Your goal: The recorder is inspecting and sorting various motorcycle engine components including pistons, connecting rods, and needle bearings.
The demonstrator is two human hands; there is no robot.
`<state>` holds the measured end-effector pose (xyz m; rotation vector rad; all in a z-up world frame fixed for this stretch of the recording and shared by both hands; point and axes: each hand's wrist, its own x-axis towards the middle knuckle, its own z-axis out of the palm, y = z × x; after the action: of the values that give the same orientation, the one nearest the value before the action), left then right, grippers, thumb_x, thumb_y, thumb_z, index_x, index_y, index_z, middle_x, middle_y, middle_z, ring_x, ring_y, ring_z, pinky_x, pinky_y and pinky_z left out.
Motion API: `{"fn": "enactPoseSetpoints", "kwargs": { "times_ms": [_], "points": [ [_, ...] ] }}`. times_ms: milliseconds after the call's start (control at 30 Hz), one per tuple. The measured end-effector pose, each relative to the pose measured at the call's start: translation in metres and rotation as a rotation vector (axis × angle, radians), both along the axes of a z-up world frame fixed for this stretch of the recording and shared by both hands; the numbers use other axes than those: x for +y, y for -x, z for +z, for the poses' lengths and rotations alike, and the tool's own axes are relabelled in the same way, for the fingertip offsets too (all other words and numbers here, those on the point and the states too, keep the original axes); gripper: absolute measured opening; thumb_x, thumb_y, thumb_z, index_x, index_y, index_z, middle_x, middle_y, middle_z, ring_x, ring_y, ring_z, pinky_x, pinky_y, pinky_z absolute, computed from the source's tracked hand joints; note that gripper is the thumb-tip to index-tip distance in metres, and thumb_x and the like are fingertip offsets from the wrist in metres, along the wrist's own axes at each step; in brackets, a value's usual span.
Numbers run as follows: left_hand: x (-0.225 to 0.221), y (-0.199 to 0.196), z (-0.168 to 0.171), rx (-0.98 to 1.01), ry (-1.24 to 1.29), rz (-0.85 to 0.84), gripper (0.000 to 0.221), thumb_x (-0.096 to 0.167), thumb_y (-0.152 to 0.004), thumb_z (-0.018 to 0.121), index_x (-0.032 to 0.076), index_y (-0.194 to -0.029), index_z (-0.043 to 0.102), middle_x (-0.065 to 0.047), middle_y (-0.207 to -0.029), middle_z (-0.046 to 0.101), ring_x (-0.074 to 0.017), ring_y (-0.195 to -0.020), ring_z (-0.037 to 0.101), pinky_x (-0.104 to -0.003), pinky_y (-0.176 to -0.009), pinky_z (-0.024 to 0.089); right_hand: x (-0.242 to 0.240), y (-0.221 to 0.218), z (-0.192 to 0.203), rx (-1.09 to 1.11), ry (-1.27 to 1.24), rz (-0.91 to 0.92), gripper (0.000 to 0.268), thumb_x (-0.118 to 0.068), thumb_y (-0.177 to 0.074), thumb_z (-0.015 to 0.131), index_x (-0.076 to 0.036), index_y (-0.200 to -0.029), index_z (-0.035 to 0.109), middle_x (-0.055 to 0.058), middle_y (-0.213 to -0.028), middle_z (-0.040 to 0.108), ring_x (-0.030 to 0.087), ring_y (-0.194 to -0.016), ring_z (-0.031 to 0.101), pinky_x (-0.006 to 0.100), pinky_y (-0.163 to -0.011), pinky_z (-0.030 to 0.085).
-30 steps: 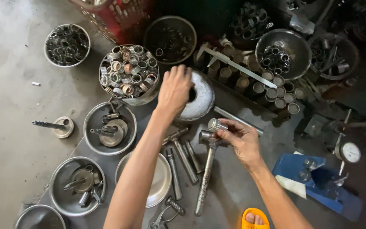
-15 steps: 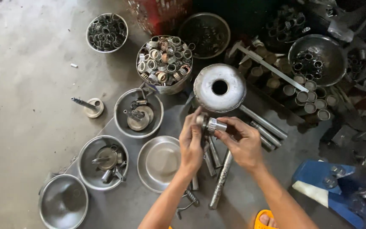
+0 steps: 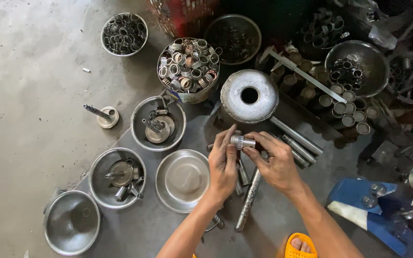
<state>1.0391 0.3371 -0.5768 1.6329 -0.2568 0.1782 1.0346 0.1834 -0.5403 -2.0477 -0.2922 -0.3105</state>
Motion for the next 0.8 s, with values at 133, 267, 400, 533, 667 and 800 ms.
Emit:
{"fn": "enactPoseSetpoints", "kwargs": {
  "times_ms": [133, 267, 400, 533, 667, 800],
  "points": [
    [-0.007, 0.005, -0.009, -0.068, -0.006, 0.042, 0.041, 0.024, -0.117, 0.044, -0.004, -0.145, 0.057, -0.013, -0.131, 0.063, -0.0202, -0.110, 0.065, -0.030, -0.094, 0.052, 0.002, 0.002, -0.005, 0.052, -0.065, 0.029, 0.029, -0.007, -0.092, 0.074, 0.003, -0.118, 0.067, 0.012, -0.104, 0.072, 0.020, -0.087, 0.073, 0.030, -0.074, 0.057],
    [-0.015, 0.007, -0.020, 0.144, 0.068, 0.061, 0.043, 0.025, -0.110, 0.046, -0.002, -0.141, 0.059, -0.012, -0.126, 0.066, -0.0209, -0.091, 0.063, -0.031, -0.079, 0.052, 0.002, 0.003, -0.017, 0.019, -0.049, 0.011, 0.028, -0.004, -0.091, 0.074, 0.003, -0.117, 0.066, 0.012, -0.105, 0.072, 0.020, -0.090, 0.072, 0.031, -0.075, 0.056],
    [-0.020, 0.000, -0.025, 0.036, -0.011, 0.063, 0.041, 0.021, -0.111, 0.046, -0.003, -0.142, 0.056, -0.015, -0.129, 0.065, -0.0238, -0.106, 0.067, -0.034, -0.091, 0.054, -0.002, 0.000, -0.033, 0.211, -0.110, -0.053, 0.028, -0.002, -0.090, 0.073, 0.003, -0.117, 0.068, 0.010, -0.101, 0.073, 0.017, -0.080, 0.069, 0.030, -0.067, 0.054],
    [-0.025, -0.010, -0.018, -0.046, -0.111, 0.039, 0.042, 0.017, -0.109, 0.053, -0.006, -0.144, 0.052, -0.019, -0.127, 0.063, -0.0300, -0.109, 0.067, -0.037, -0.092, 0.054, -0.017, -0.006, -0.041, 0.332, -0.453, -0.083, 0.025, -0.003, -0.094, 0.069, 0.002, -0.119, 0.068, 0.008, -0.107, 0.074, 0.012, -0.095, 0.071, 0.027, -0.083, 0.059],
    [-0.025, -0.009, -0.020, -0.100, -0.255, 0.018, 0.031, 0.011, -0.104, 0.064, -0.002, -0.132, 0.059, -0.019, -0.106, 0.066, -0.0352, -0.091, 0.068, -0.042, -0.078, 0.054, -0.031, -0.017, -0.012, 0.129, -0.383, -0.183, 0.023, -0.015, -0.104, 0.061, 0.003, -0.114, 0.071, 0.011, -0.105, 0.072, 0.015, -0.092, 0.071, 0.028, -0.084, 0.060],
    [-0.025, -0.001, -0.011, -0.198, -0.301, -0.043, 0.033, 0.006, -0.099, 0.068, -0.002, -0.130, 0.060, -0.019, -0.097, 0.063, -0.0376, -0.081, 0.066, -0.045, -0.068, 0.053, -0.031, -0.027, -0.008, -0.059, -0.448, -0.012, 0.050, -0.033, -0.117, 0.042, 0.006, -0.104, 0.070, 0.013, -0.107, 0.071, 0.020, -0.102, 0.071, 0.031, -0.094, 0.058]
  ]
}}
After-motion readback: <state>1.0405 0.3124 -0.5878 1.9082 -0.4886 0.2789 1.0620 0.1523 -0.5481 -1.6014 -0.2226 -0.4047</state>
